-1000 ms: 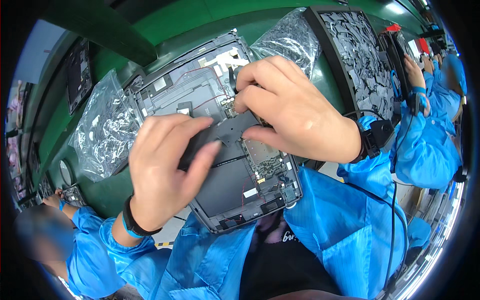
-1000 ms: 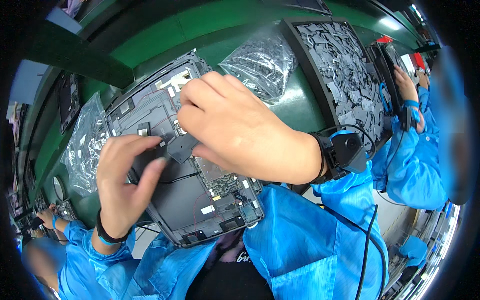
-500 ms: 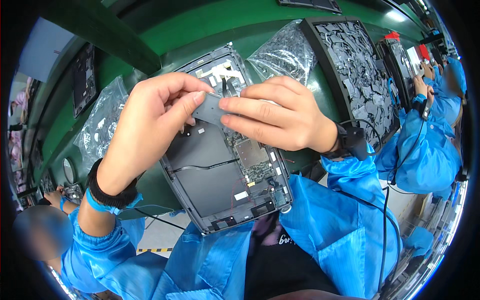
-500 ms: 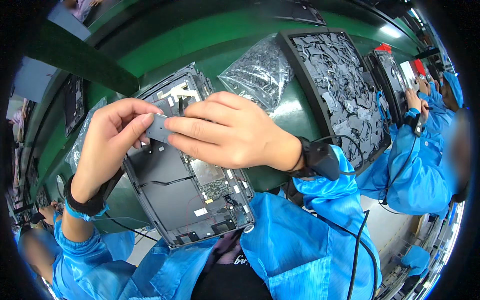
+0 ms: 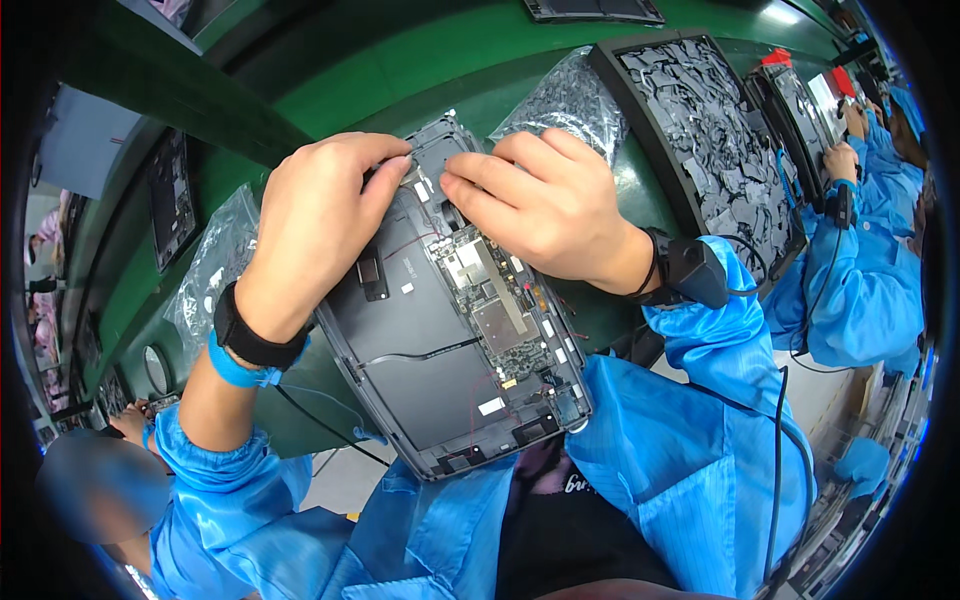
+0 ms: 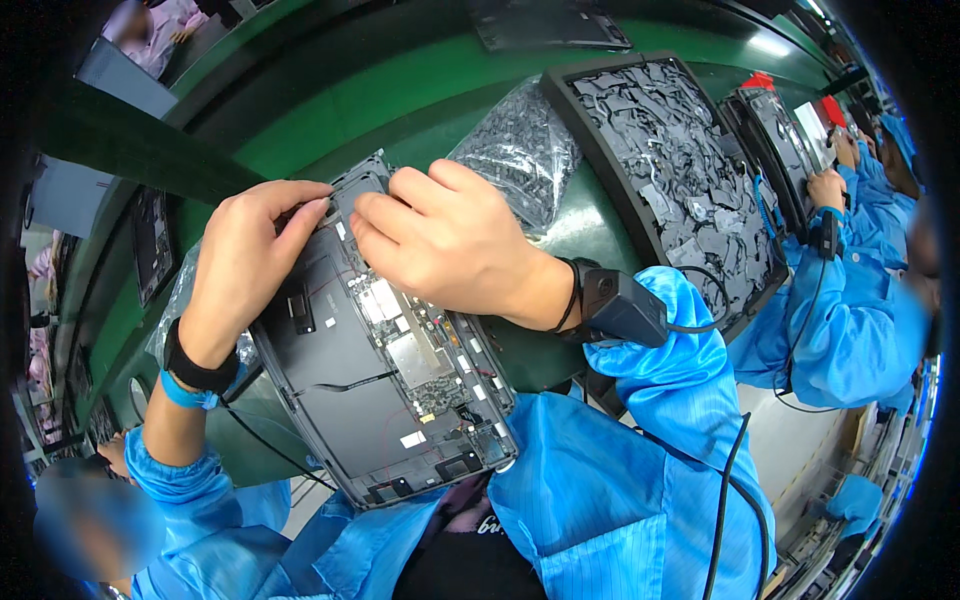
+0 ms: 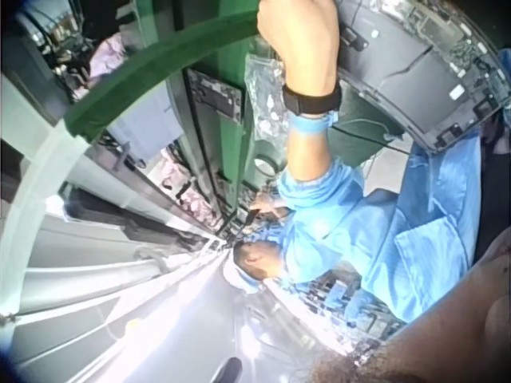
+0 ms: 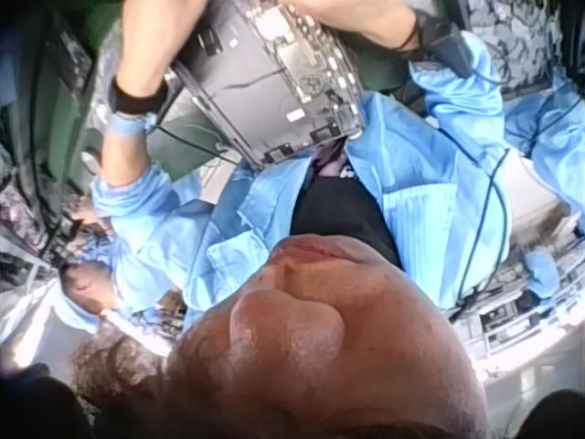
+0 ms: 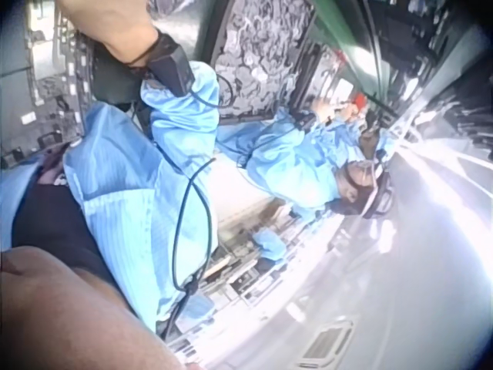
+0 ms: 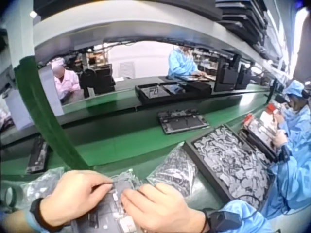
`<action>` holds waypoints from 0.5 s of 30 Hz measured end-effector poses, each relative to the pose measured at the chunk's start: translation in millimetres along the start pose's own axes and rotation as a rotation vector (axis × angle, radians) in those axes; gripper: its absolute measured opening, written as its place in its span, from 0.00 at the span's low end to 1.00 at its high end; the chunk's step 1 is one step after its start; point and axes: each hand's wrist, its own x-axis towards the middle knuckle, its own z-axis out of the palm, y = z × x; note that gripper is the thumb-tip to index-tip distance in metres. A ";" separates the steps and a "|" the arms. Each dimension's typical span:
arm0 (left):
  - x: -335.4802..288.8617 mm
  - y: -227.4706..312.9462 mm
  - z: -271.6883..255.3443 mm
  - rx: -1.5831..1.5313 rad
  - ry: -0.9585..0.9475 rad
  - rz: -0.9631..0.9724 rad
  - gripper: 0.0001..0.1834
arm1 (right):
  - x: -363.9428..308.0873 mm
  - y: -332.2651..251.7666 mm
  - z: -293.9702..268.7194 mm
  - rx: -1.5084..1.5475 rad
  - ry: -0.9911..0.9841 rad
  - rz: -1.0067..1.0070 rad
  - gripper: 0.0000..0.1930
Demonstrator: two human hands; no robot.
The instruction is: The person assembles internal components of a tablet or laptop by hand, connecting internal cables to a circuit board within a tablet chassis.
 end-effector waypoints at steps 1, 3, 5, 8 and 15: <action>1.4 0.4 2.2 -0.001 -0.003 0.002 0.11 | -0.6 -1.9 -0.4 -0.002 -0.001 0.003 0.09; 3.0 -0.3 4.6 0.080 0.020 0.035 0.08 | 1.1 -7.0 -1.7 -0.032 -0.056 0.056 0.08; 5.2 -1.3 5.0 0.107 0.027 0.052 0.07 | 3.7 -10.6 -7.0 -0.040 -0.107 0.068 0.09; 6.6 -1.0 4.8 0.147 0.044 0.081 0.05 | 6.1 -8.0 -10.6 -0.012 -0.198 0.084 0.11; 3.2 -2.7 13.8 0.191 0.098 0.132 0.04 | 19.9 0.7 -20.6 0.114 -0.491 0.039 0.07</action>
